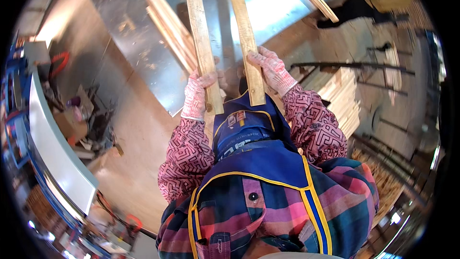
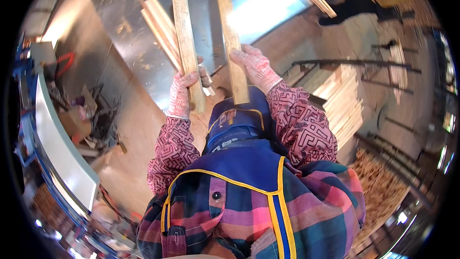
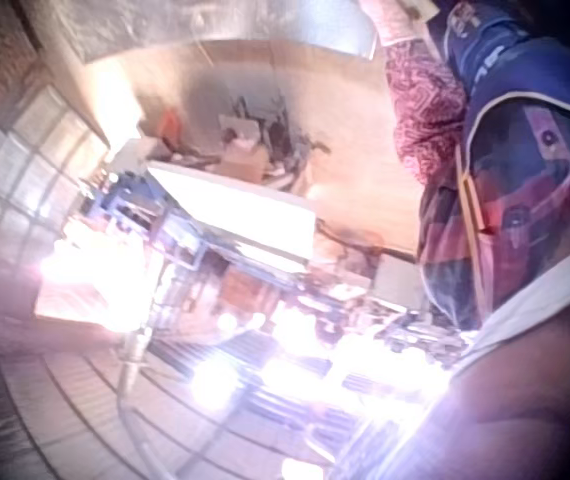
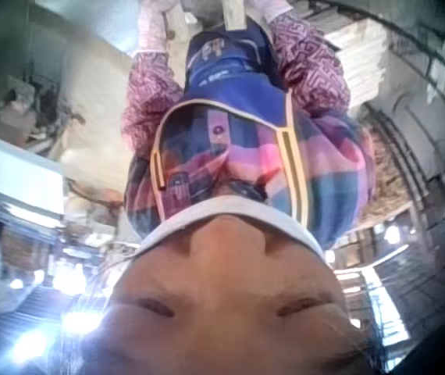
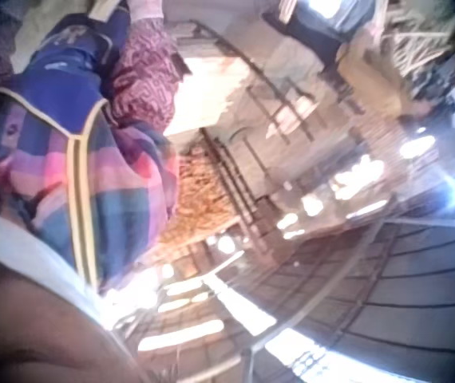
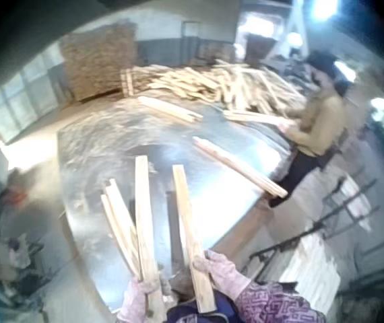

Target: The person sorts and stacks light-colored wooden planks in a workshop. They pick up planks from a metal table, align them, and place them onto a conveyor belt or a stack.

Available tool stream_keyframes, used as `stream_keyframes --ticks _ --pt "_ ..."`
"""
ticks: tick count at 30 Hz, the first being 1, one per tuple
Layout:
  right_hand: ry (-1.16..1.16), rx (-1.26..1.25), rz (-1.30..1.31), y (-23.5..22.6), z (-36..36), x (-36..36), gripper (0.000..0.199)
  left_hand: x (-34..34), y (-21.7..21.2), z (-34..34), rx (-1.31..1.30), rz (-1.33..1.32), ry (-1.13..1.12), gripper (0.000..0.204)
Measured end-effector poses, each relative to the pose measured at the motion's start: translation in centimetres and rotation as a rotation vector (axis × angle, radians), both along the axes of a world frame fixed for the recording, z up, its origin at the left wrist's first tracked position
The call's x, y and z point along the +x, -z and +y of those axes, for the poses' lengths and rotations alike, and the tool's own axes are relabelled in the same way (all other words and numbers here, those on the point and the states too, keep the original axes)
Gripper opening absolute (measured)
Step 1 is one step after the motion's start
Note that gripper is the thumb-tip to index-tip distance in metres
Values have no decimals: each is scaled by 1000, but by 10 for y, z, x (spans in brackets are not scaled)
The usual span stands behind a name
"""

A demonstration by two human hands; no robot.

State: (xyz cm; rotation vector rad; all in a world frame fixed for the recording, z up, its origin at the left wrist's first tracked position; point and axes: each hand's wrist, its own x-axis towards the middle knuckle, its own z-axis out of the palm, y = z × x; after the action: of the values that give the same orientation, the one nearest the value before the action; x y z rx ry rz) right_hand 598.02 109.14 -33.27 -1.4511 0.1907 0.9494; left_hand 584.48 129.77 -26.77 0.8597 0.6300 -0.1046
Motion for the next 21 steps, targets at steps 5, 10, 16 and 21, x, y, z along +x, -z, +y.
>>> stream_keyframes --ticks 5,10,16,21 --pt "94 52 -63 -29 9 -16 46 35 9 -37 -168 -53 136 51" --pt "-515 -943 -801 -71 -29 -10 64 41 4 -61 -85 -33 317 44" --pt "-565 -1353 -1570 -152 -187 7 68 1 -44 -154 216 34 711 43" --pt "-1019 -1325 -1276 -199 -288 -25 35 -38 -79 -244 157 -56 1023 46"
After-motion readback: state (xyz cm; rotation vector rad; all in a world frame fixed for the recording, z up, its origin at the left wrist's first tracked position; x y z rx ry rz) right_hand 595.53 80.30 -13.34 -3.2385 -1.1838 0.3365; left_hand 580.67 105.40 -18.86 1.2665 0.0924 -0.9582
